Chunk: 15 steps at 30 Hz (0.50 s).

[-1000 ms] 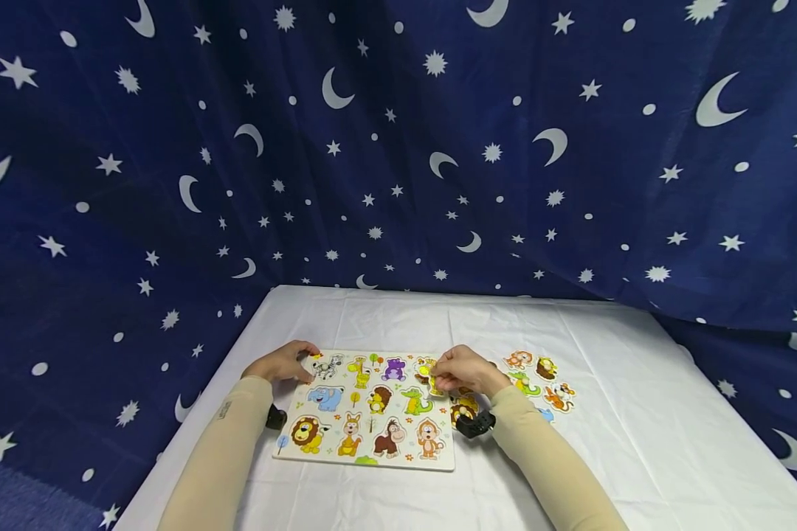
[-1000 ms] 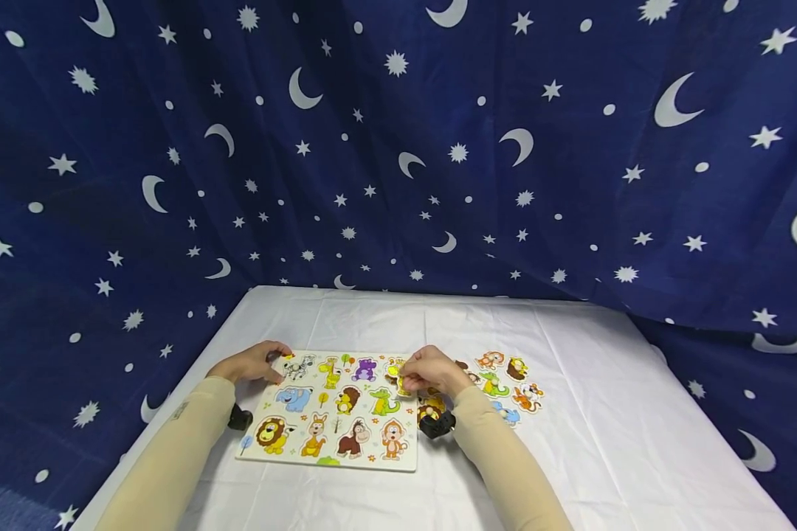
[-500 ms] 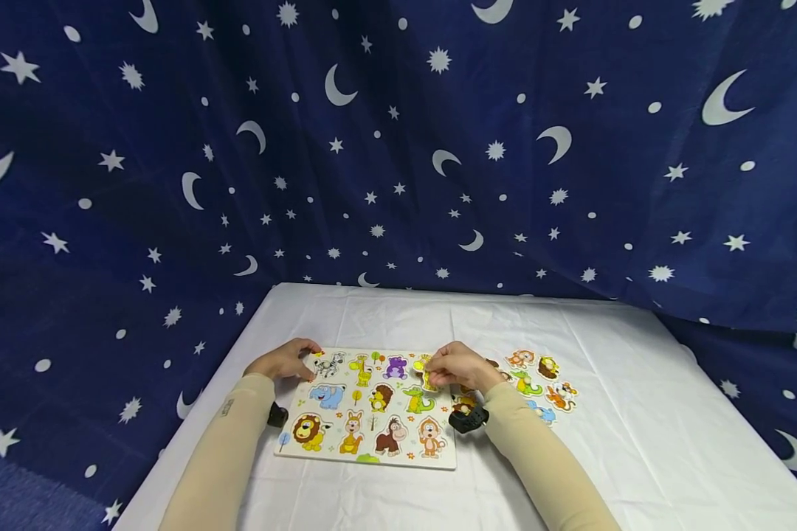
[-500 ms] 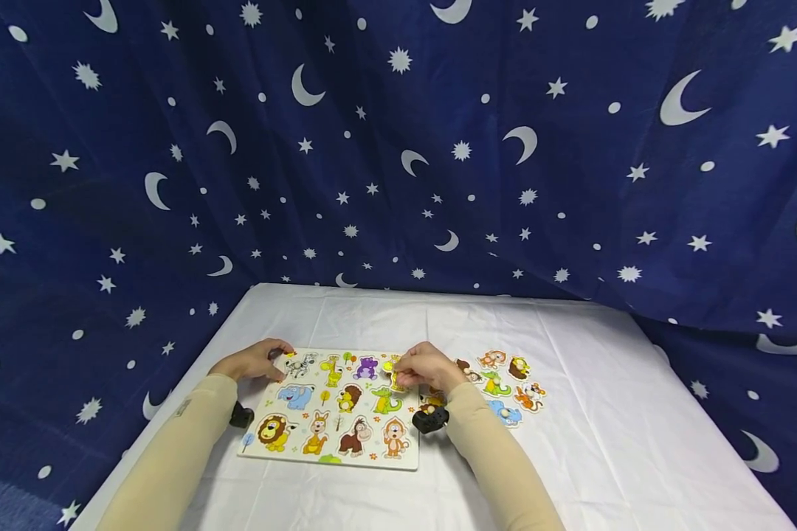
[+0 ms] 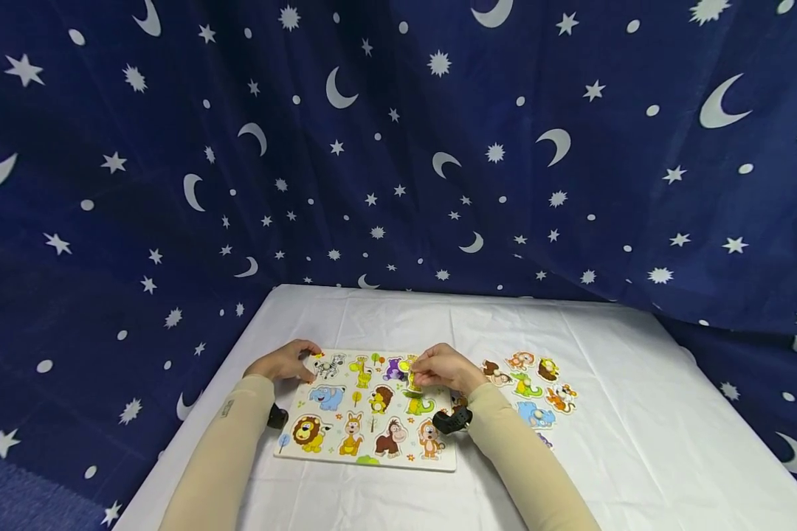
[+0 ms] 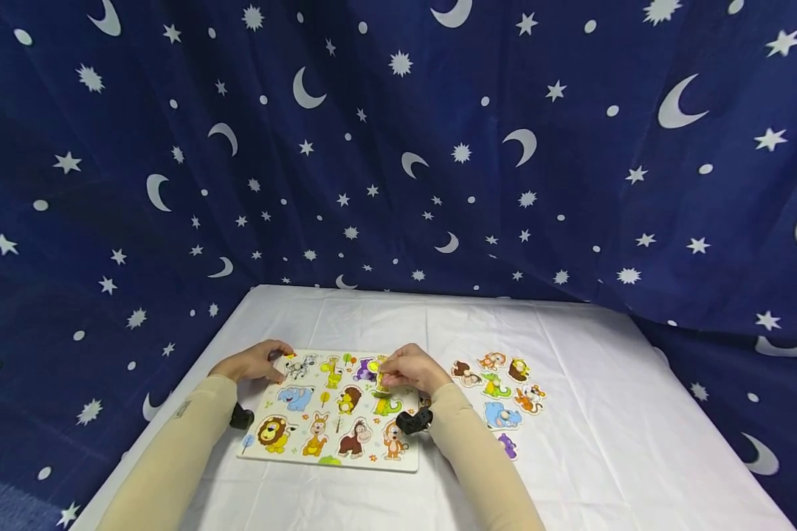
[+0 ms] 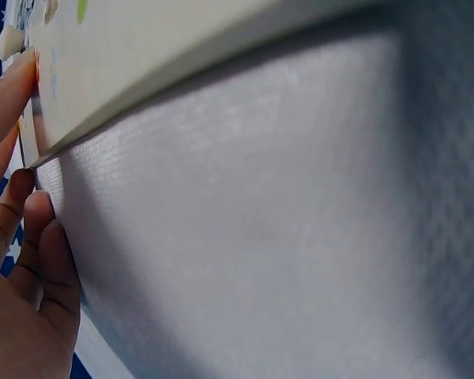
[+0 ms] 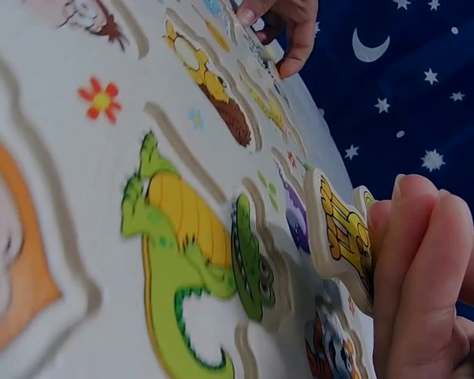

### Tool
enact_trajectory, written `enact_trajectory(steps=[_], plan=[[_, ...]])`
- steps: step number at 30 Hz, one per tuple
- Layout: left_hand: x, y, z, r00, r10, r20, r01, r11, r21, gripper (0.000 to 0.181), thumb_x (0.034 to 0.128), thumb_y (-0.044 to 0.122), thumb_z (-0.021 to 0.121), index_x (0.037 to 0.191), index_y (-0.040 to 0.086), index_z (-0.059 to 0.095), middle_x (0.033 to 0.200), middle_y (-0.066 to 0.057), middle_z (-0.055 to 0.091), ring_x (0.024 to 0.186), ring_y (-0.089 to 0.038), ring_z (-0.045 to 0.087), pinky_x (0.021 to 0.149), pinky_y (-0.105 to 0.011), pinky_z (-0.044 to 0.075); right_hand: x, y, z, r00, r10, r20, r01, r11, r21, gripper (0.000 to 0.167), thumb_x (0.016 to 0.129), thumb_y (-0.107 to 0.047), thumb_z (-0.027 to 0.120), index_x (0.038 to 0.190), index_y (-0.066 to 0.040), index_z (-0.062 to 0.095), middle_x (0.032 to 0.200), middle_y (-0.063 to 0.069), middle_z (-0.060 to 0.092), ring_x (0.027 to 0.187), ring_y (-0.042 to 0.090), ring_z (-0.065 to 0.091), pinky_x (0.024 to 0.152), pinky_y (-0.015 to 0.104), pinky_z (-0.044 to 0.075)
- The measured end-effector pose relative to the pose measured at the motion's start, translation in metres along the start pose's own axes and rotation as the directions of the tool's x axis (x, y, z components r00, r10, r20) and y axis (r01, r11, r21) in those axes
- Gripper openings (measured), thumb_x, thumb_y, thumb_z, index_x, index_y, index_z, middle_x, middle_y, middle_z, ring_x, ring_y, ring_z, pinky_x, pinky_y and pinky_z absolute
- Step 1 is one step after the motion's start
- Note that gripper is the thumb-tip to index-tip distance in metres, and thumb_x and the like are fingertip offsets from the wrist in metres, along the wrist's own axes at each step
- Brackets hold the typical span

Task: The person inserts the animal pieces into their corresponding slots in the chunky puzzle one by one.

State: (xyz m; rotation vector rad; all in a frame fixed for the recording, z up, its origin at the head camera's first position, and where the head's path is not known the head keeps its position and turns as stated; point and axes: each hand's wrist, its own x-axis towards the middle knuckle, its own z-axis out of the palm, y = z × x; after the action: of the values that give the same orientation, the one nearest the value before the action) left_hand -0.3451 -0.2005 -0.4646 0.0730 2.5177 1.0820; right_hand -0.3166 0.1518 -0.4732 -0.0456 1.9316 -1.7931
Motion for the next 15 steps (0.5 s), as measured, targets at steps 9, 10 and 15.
enact_trajectory(steps=[9, 10, 15], plan=[[0.002, -0.002, 0.001, 1.000, -0.001, -0.006, 0.001, 1.000, 0.021, 0.056, 0.0749, -0.002, 0.082, 0.124, 0.008, 0.059, 0.153, -0.023, 0.039, 0.129, -0.035, 0.041, 0.116, -0.056, 0.029, 0.006, -0.003, 0.011, 1.000, -0.001, -0.018, 0.002, 1.000, 0.026, 0.009, 0.095, 0.000, 0.060, 0.090, 0.005, 0.064, 0.063, 0.004, 0.068, 0.054, 0.006, 0.064, 0.053, 0.016, 0.053], [0.003, -0.002, 0.000, 1.000, -0.002, -0.007, 0.003, 1.000, 0.027, 0.056, 0.0748, -0.001, 0.083, 0.124, 0.008, 0.059, 0.153, -0.024, 0.039, 0.129, -0.035, 0.041, 0.116, -0.056, 0.029, 0.007, -0.003, 0.012, 1.000, -0.004, -0.018, 0.004, 1.000, 0.018, 0.009, 0.095, 0.000, 0.060, 0.090, 0.006, 0.065, 0.064, 0.004, 0.068, 0.054, 0.006, 0.064, 0.053, 0.016, 0.053], [0.002, -0.002, 0.000, 1.000, -0.007, -0.007, 0.008, 1.000, 0.023, 0.056, 0.0753, -0.002, 0.082, 0.125, 0.008, 0.059, 0.154, -0.023, 0.039, 0.129, -0.034, 0.041, 0.116, -0.055, 0.030, 0.010, -0.007, 0.018, 1.000, -0.005, -0.014, 0.005, 1.000, -0.016, 0.009, 0.095, -0.001, 0.060, 0.091, 0.006, 0.065, 0.065, 0.005, 0.069, 0.054, 0.007, 0.064, 0.053, 0.017, 0.053]])
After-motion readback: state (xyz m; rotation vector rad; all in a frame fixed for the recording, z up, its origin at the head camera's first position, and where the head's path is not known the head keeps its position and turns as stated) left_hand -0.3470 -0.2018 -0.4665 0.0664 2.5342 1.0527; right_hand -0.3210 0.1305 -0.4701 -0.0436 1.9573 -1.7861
